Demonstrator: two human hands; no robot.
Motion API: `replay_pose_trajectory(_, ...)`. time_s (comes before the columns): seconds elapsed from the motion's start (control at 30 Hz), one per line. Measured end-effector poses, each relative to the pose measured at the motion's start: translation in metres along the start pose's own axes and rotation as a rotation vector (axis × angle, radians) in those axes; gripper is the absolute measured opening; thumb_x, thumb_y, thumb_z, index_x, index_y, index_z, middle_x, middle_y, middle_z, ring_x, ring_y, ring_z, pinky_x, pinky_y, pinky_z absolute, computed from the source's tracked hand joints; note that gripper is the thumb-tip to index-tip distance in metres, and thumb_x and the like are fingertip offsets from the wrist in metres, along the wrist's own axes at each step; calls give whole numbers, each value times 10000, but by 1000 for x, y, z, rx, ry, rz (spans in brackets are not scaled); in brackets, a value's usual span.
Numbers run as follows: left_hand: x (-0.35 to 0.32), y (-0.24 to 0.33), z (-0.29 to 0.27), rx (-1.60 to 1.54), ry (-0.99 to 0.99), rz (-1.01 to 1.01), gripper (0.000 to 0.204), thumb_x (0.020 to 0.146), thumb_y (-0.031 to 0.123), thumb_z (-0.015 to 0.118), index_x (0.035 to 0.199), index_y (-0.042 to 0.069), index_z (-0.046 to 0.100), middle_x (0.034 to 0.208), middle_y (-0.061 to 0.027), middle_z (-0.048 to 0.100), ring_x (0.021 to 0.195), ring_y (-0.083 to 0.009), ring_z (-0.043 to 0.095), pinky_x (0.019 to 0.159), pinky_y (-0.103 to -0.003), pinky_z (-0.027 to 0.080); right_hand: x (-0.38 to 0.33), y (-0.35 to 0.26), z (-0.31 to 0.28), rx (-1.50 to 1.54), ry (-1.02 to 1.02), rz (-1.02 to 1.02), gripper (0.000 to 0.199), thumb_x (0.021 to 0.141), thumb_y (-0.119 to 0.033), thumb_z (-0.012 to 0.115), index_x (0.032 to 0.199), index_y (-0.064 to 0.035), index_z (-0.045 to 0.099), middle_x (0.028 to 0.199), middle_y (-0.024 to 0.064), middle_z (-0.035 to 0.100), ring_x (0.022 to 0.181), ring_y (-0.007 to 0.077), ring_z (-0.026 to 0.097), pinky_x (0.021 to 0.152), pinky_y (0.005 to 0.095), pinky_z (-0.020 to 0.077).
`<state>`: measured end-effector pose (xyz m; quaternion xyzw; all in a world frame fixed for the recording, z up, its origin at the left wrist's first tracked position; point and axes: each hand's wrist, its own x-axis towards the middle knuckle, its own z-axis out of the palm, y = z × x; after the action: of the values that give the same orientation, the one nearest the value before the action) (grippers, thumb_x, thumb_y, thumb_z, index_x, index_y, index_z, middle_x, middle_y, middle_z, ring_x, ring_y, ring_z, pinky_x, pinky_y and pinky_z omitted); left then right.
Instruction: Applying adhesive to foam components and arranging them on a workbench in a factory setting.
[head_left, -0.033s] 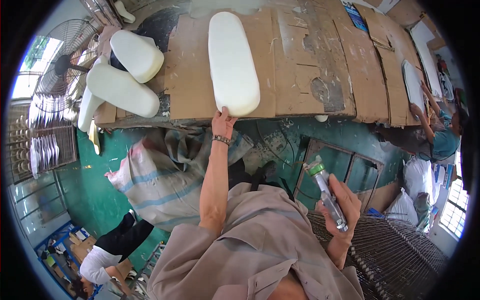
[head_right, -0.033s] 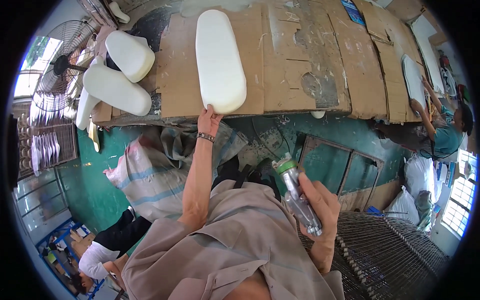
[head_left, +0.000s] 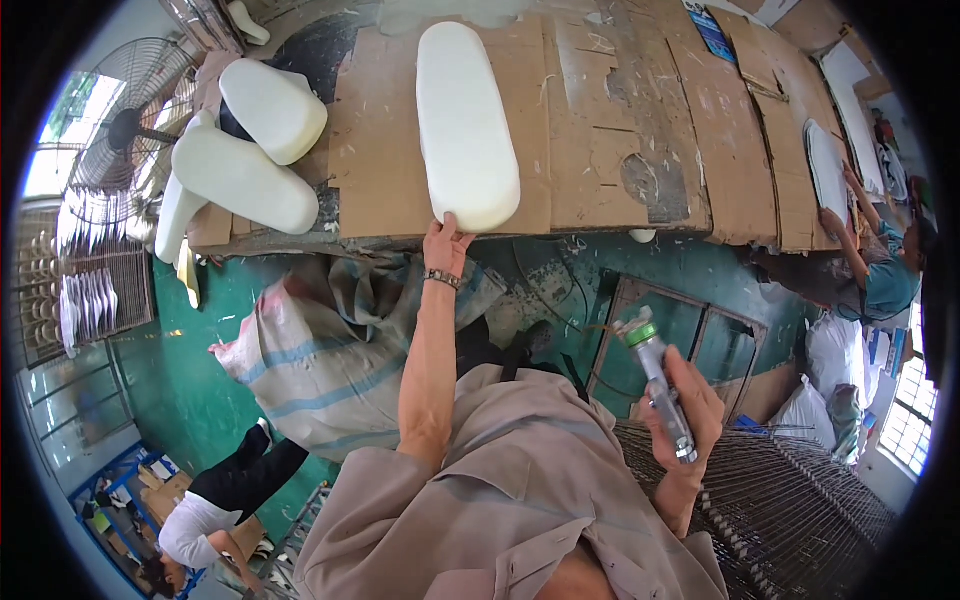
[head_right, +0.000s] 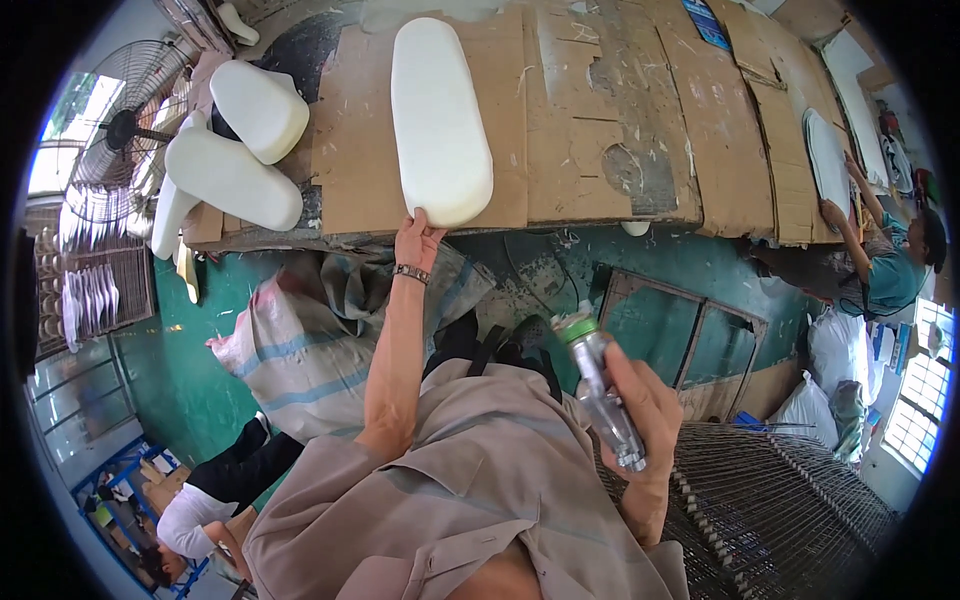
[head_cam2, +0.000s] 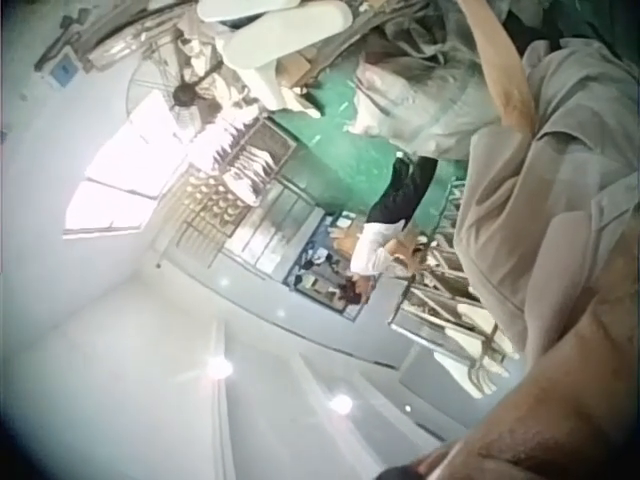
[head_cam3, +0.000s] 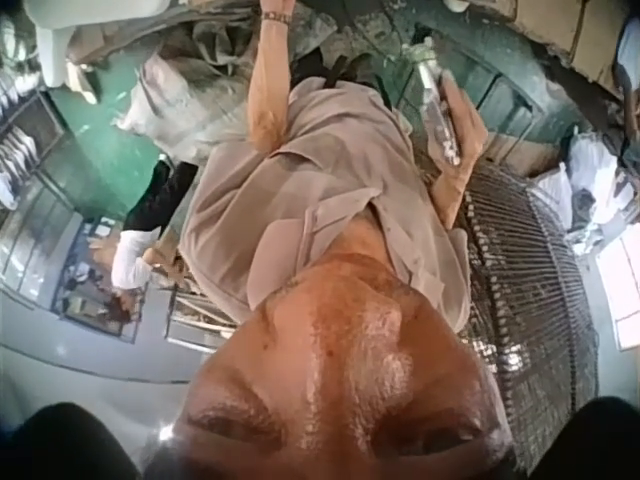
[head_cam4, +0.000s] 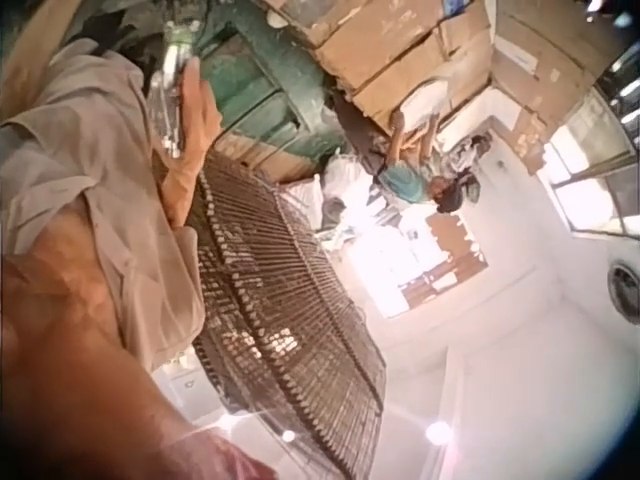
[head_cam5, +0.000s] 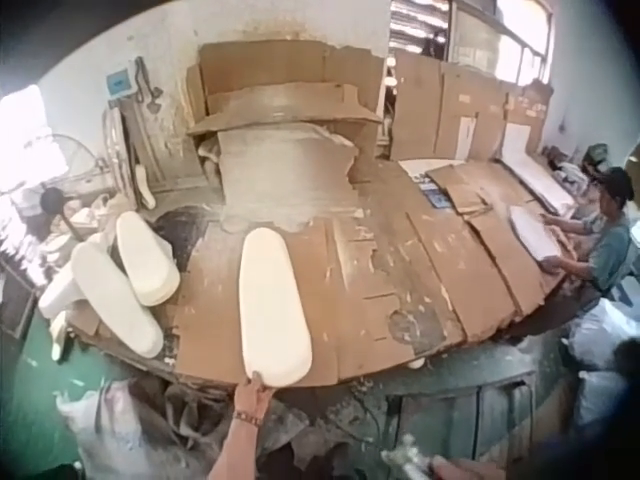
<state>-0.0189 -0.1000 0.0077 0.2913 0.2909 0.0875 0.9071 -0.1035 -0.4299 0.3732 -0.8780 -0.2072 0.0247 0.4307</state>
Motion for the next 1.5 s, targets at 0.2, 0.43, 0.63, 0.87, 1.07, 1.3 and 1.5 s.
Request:
replay_pose_trajectory(0.2, 0, -3, -2, 11, 14, -3, 241, 1004, 206, 585, 1176, 44, 536, 1138, -87, 655, 1009, -220, 665, 830, -409, 580, -13, 0, -1, -19, 40, 75, 498, 802, -159, 762, 1226, 68, 634, 945, 201, 687, 761, 257, 667, 696, 304, 506)
replay_pose_trajectory(0.43, 4, -4, -2, 1, 16, -2, 201, 1015, 208, 563, 1158, 70, 536, 1113, -66, 659, 955, -199, 662, 813, -412, 579, -22, 5, -5, -23, 87, 49, 491, 801, -113, 745, 1242, 67, 623, 933, 186, 679, 751, 243, 668, 683, 295, 505)
replay_pose_trajectory(0.63, 2, -4, 1, 9, -9, -5, 181, 1016, 210, 561, 1131, 74, 530, 1105, -65, 660, 981, -209, 663, 839, -437, 578, -35, 12, -14, 2, -2, 74, 501, 799, -96, 748, 1253, 69, 615, 935, 188, 681, 771, 243, 669, 709, 297, 503)
replay_pose_trajectory(0.87, 1, -8, -7, 5, 4, 5, 203, 1019, 183, 546, 1162, 40, 529, 1109, -66, 653, 1006, -209, 662, 871, -431, 587, -50, 18, -24, -10, -79, 106, 515, 783, -112, 759, 1247, 67, 624, 967, 197, 689, 790, 264, 671, 729, 305, 502)
replay_pose_trajectory(1.07, 3, -9, -10, 2, 10, 24, 181, 1014, 200, 561, 1117, 56, 527, 1138, -85, 650, 1010, -241, 671, 844, -437, 588, -58, 21, -24, -2, -24, 155, 508, 777, -153, 769, 1219, 63, 642, 948, 193, 685, 777, 252, 663, 709, 294, 490)
replay_pose_trajectory(1.3, 6, -11, -16, 9, -9, 20, 182, 1017, 200, 554, 1118, 52, 525, 1130, -86, 648, 1021, -234, 665, 865, -449, 585, -58, 15, -32, 70, -108, 177, 518, 764, -185, 787, 1199, 61, 653, 919, 175, 685, 753, 243, 657, 684, 289, 483)
replay_pose_trajectory(1.5, 8, -12, -16, -1, -8, 16, 170, 1019, 184, 547, 1118, 49, 522, 1128, -83, 647, 1011, -225, 663, 871, -461, 584, -60, 22, -40, 56, -138, 194, 519, 768, -154, 774, 1216, 68, 635, 918, 175, 682, 767, 238, 658, 696, 287, 486)
